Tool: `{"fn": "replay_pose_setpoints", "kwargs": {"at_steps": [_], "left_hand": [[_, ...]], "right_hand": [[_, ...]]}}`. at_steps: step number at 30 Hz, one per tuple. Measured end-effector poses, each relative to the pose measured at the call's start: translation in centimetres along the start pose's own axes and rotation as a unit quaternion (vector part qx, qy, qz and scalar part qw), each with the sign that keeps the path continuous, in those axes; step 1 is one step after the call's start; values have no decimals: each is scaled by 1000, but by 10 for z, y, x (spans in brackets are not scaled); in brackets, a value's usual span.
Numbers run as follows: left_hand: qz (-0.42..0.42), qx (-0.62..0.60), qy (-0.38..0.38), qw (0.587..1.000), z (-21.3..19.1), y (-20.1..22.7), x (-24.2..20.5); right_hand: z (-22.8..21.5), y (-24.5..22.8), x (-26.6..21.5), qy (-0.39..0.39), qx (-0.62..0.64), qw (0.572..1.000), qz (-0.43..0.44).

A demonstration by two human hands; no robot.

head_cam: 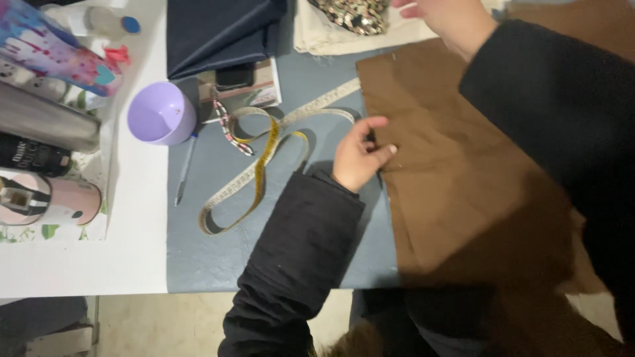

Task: Pinning fabric pieces together to prepare for sewing.

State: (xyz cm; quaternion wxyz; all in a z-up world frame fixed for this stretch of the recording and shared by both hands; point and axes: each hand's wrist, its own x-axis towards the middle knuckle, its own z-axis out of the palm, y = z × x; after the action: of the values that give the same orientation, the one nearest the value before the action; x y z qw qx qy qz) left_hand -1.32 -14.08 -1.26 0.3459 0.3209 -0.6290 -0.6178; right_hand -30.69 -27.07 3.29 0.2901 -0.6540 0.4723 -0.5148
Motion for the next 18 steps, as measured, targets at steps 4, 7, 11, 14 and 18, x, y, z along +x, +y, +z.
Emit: {"fn": "replay_pose_setpoints", "kwargs": {"at_steps": [4,7,11,14,18], "left_hand": [[56,-52,-6,997,1,-3,7],[35,-63,-6,997,9,6,13],[9,-26,35,999,13,7,10],[30,12,63,997,12,10,11],[32,-9,48,998,7,5,8]], "right_hand": [[25,-139,-97,9,153,981,121],[41,-139,-139,0,195,967,161],[62,-91,-166,-12,190,972,135],[65,-97,-169,-13,137,986,94],[67,-114,-176,-6,12,998,54]]}}
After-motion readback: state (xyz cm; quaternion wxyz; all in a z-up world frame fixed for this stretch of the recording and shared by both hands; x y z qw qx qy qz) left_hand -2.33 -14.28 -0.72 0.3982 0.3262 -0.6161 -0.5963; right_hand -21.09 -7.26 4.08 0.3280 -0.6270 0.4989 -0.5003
